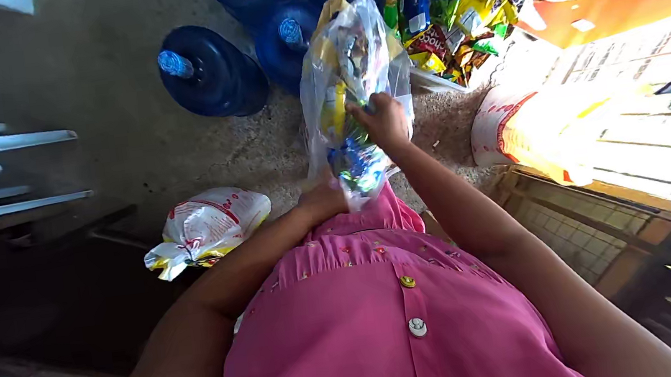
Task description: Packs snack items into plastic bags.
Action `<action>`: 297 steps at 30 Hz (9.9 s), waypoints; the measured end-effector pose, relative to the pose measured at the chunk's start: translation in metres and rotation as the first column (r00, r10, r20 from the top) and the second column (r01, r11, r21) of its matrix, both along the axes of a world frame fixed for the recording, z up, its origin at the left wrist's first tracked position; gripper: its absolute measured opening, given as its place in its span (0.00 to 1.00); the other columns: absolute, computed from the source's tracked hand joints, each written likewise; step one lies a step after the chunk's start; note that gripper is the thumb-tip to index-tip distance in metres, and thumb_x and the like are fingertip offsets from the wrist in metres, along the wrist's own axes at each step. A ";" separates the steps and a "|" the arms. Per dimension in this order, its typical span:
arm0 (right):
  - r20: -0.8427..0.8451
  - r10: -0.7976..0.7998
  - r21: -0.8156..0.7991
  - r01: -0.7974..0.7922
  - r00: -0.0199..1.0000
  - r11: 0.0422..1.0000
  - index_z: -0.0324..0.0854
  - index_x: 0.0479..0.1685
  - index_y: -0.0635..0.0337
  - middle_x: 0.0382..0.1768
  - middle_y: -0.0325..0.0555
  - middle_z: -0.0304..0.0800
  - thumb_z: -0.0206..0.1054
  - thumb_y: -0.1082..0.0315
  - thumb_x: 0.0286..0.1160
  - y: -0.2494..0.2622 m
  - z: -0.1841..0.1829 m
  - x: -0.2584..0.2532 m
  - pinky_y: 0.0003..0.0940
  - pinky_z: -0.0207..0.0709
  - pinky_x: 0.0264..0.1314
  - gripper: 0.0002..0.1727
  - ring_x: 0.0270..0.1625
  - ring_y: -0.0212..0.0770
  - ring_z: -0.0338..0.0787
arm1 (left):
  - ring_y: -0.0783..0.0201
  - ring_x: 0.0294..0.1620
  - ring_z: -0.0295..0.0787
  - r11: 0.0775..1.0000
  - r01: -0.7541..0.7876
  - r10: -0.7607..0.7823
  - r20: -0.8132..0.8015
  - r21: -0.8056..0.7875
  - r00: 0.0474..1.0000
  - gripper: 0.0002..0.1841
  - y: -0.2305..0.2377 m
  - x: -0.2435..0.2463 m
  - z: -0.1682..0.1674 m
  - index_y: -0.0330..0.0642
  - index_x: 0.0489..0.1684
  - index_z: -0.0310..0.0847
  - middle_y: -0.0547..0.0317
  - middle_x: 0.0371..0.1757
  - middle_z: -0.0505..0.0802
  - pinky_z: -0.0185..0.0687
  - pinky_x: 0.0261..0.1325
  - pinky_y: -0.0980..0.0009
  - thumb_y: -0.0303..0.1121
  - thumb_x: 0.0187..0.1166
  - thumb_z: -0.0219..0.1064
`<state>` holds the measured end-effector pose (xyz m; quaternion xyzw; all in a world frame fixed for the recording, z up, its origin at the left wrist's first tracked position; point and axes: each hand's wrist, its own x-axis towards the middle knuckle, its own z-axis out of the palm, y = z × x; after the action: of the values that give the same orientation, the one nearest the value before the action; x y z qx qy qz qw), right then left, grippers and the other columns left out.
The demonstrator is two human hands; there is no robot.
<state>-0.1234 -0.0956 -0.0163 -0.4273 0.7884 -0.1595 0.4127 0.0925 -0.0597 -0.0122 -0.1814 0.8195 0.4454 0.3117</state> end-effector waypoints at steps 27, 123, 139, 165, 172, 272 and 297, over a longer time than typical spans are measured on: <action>0.041 0.017 -0.284 -0.004 0.999 0.959 0.81 0.24 0.69 0.27 0.53 0.83 0.56 0.58 0.89 0.037 0.014 0.030 0.53 0.77 0.39 0.26 0.32 0.50 0.85 | 0.39 0.43 0.92 0.990 -0.031 0.012 -0.137 -0.135 0.991 0.17 0.019 0.031 0.018 0.50 0.64 0.89 0.42 0.48 0.92 0.83 0.45 0.39 0.27 0.87 0.58; -0.423 -0.863 0.486 0.873 0.275 0.040 0.71 0.79 0.71 0.77 0.79 0.72 0.68 0.55 0.81 0.695 -0.025 -0.078 0.75 0.62 0.78 0.34 0.81 0.76 0.71 | 0.34 0.63 0.86 0.950 0.162 -0.090 0.263 -0.266 0.961 0.18 0.078 -0.014 0.034 0.35 0.68 0.85 0.31 0.59 0.89 0.75 0.69 0.36 0.36 0.87 0.64; 0.184 -0.409 -0.013 0.418 0.894 0.908 0.53 0.92 0.66 0.89 0.75 0.52 0.74 0.50 0.74 0.227 -0.060 -0.040 0.61 0.67 0.84 0.50 0.87 0.69 0.64 | 0.20 0.91 0.39 0.482 -0.712 0.779 -0.122 -0.510 0.615 0.23 0.040 0.049 -0.008 0.51 0.66 0.90 0.26 0.93 0.49 0.40 0.84 0.24 0.51 0.78 0.72; 0.390 -0.453 0.046 0.474 0.802 0.879 0.85 0.59 0.70 0.57 0.54 0.92 0.65 0.78 0.78 0.059 -0.041 -0.152 0.36 0.86 0.61 0.14 0.53 0.37 0.92 | 0.66 0.49 0.86 0.318 -0.948 0.909 -0.286 0.011 0.302 0.43 -0.088 -0.036 0.059 0.42 0.92 0.57 0.49 0.93 0.61 0.84 0.37 0.68 0.16 0.67 0.63; 0.008 -0.368 -0.139 0.366 0.930 0.920 0.71 0.74 0.74 0.79 0.77 0.64 0.72 0.66 0.67 0.015 -0.049 -0.268 0.51 0.77 0.72 0.34 0.77 0.66 0.74 | 0.62 0.57 0.87 0.150 -0.987 0.955 -0.248 -0.066 0.162 0.44 -0.087 -0.097 0.065 0.43 0.93 0.54 0.48 0.95 0.57 0.87 0.45 0.67 0.18 0.68 0.62; -0.299 0.079 0.184 -0.023 0.951 0.983 0.43 0.97 0.57 0.94 0.67 0.44 0.86 0.44 0.52 -0.150 -0.167 -0.387 0.80 0.45 0.85 0.69 0.93 0.73 0.45 | 0.62 0.52 0.85 0.284 -0.937 0.925 -0.199 -0.203 0.324 0.38 -0.077 -0.174 0.021 0.41 0.92 0.58 0.42 0.90 0.66 0.82 0.43 0.69 0.26 0.73 0.59; -0.117 0.404 -0.095 -0.415 0.907 0.905 0.76 0.76 0.66 0.83 0.70 0.66 0.73 0.49 0.74 -0.275 -0.170 -0.343 0.63 0.65 0.83 0.37 0.84 0.69 0.68 | 0.72 0.32 0.74 0.255 -0.946 0.934 -0.203 -0.202 0.295 0.37 -0.085 -0.190 0.012 0.38 0.90 0.61 0.38 0.87 0.70 0.68 0.27 0.75 0.26 0.74 0.59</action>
<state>-0.4662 -0.3702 -0.1862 -0.6142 0.6887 -0.0951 0.3733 -0.0972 -0.1449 -0.0004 -0.6653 0.6115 0.4240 -0.0606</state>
